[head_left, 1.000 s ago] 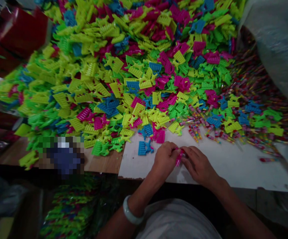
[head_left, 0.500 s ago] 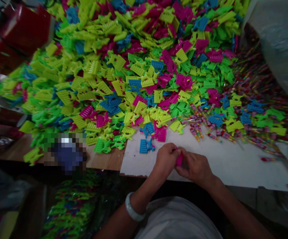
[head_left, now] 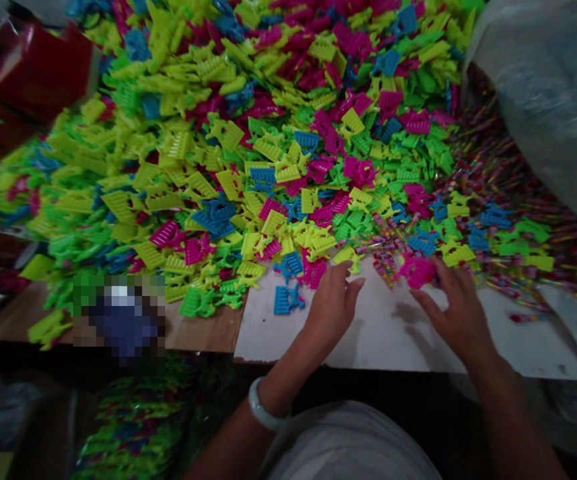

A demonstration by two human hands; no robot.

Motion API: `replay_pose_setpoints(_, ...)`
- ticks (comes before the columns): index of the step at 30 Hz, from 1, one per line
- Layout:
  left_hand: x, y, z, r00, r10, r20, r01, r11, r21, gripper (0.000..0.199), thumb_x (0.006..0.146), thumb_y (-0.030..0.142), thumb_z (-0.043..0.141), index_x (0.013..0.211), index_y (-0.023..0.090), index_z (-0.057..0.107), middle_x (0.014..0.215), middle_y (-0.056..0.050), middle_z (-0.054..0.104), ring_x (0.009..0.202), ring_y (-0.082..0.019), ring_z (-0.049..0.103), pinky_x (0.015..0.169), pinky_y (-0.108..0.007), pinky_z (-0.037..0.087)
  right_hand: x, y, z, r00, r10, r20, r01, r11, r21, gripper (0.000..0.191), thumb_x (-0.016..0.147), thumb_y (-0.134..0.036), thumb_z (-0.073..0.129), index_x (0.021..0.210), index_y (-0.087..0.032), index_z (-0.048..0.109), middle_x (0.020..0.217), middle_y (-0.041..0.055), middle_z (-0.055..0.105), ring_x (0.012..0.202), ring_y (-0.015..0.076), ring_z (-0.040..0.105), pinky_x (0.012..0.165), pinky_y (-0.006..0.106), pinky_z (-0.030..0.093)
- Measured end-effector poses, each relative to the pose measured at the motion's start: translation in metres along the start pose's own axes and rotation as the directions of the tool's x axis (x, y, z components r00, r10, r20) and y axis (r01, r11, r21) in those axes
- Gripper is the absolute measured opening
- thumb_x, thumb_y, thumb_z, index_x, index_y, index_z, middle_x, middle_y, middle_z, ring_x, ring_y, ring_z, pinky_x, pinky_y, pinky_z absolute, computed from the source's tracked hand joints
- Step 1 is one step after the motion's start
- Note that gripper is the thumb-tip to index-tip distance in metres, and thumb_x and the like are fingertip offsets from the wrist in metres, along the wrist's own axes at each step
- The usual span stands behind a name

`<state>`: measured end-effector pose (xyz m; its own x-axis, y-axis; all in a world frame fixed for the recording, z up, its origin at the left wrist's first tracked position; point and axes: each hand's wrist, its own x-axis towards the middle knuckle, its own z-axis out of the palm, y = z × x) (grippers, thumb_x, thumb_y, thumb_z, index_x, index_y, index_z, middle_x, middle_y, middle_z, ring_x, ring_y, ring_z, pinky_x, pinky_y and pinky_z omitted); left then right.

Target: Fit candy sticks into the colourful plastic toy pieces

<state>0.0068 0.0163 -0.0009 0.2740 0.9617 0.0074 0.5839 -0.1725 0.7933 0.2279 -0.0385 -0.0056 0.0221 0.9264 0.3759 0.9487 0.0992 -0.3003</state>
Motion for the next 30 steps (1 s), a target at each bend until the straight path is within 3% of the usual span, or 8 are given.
replay_pose_setpoints(3, 0.023, -0.002, 0.004, 0.997, 0.064, -0.048, -0.053, 0.975, 0.216, 0.031, 0.087, 0.022, 0.05, 0.116, 0.012, 0.049, 0.121, -0.017, 0.054, 0.114, -0.026, 0.048, 0.097, -0.044, 0.04, 0.011, 0.017, -0.001, 0.983, 0.02, -0.183, -0.05, 0.986, -0.159, 0.051, 0.084, -0.04, 0.056, 0.13, -0.017, 0.05, 0.117, 0.0192, 0.055, 0.113, 0.0364, 0.048, 0.093, 0.059, 0.038)
replay_pose_setpoints(8, 0.042, -0.001, 0.026, 0.995, 0.08, -0.065, -0.044, 0.897, 0.441, 0.041, 0.073, 0.031, 0.07, 0.104, 0.013, 0.05, 0.112, -0.016, 0.054, 0.107, -0.029, 0.049, 0.09, -0.047, 0.041, 0.018, -0.021, 0.04, 0.998, -0.062, 0.023, 0.061, 0.997, 0.038, 0.027, 0.092, -0.032, 0.045, 0.11, -0.018, 0.059, 0.093, 0.0112, 0.062, 0.09, 0.0252, 0.056, 0.08, 0.042, 0.047)
replay_pose_setpoints(13, 0.035, 0.003, 0.021, 0.994, 0.108, -0.004, -0.087, 0.823, 0.561, 0.015, 0.086, 0.022, 0.05, 0.094, 0.01, 0.054, 0.094, -0.015, 0.059, 0.095, -0.028, 0.054, 0.082, -0.042, 0.044, 0.029, -0.046, 0.063, 0.989, 0.032, 0.148, -0.033, 0.999, 0.005, 0.028, 0.091, -0.038, 0.043, 0.086, -0.016, 0.058, 0.083, 0.0116, 0.059, 0.081, 0.0255, 0.054, 0.072, 0.039, 0.045)
replay_pose_setpoints(16, 0.028, 0.003, 0.006, 1.0, 0.002, 0.008, -0.006, 0.906, 0.423, 0.024, 0.091, 0.021, 0.036, 0.091, 0.012, 0.058, 0.085, -0.012, 0.063, 0.085, -0.025, 0.059, 0.075, -0.038, 0.046, 0.027, -0.046, 0.055, 0.983, 0.09, 0.161, -0.115, 0.981, 0.159, 0.023, 0.091, -0.037, 0.044, 0.087, -0.018, 0.056, 0.084, 0.0094, 0.059, 0.081, 0.0235, 0.056, 0.072, 0.038, 0.047)
replay_pose_setpoints(18, 0.023, 0.001, 0.001, 0.994, -0.105, 0.023, 0.1, 0.982, 0.161, 0.026, 0.091, 0.025, 0.035, 0.095, 0.014, 0.059, 0.08, -0.007, 0.064, 0.074, -0.019, 0.062, 0.068, -0.032, 0.048, 0.022, -0.048, 0.049, 0.973, 0.137, 0.187, -0.193, 0.926, 0.324, 0.02, 0.091, -0.036, 0.044, 0.096, -0.019, 0.054, 0.087, 0.0074, 0.061, 0.079, 0.0208, 0.059, 0.07, 0.034, 0.048)
replay_pose_setpoints(22, 0.012, -0.006, 0.002, 0.962, -0.25, 0.113, 0.274, 0.893, -0.356, 0.023, 0.087, 0.03, 0.044, 0.096, 0.016, 0.06, 0.071, 0.0, 0.061, 0.057, -0.012, 0.059, 0.055, -0.024, 0.049, 0.011, -0.056, 0.047, 0.958, 0.138, 0.251, -0.254, 0.811, 0.527, 0.027, 0.091, -0.032, 0.042, 0.115, -0.021, 0.048, 0.098, 0.0071, 0.064, 0.084, 0.0183, 0.063, 0.072, 0.032, 0.051)
replay_pose_setpoints(27, 0.004, -0.011, 0.004, 0.971, -0.214, 0.11, 0.241, 0.881, -0.407, 0.02, 0.082, 0.029, 0.05, 0.092, 0.017, 0.063, 0.077, -0.001, 0.064, 0.065, -0.012, 0.058, 0.061, -0.024, 0.05, 0.008, -0.056, 0.049, 0.946, 0.178, 0.27, -0.302, 0.788, 0.537, 0.027, 0.09, -0.036, 0.046, 0.112, -0.02, 0.05, 0.088, 0.0049, 0.064, 0.074, 0.0174, 0.062, 0.064, 0.029, 0.051)
replay_pose_setpoints(30, 0.002, -0.007, 0.0, 0.951, -0.272, 0.148, 0.31, 0.835, -0.456, 0.029, 0.084, 0.04, 0.049, 0.097, 0.017, 0.06, 0.079, -0.003, 0.064, 0.067, -0.014, 0.06, 0.057, -0.026, 0.05, 0.005, -0.055, 0.045, 0.985, 0.073, 0.156, -0.14, 0.867, 0.477, 0.017, 0.089, -0.031, 0.047, 0.101, -0.022, 0.055, 0.086, 0.0045, 0.065, 0.074, 0.0174, 0.061, 0.068, 0.031, 0.051)
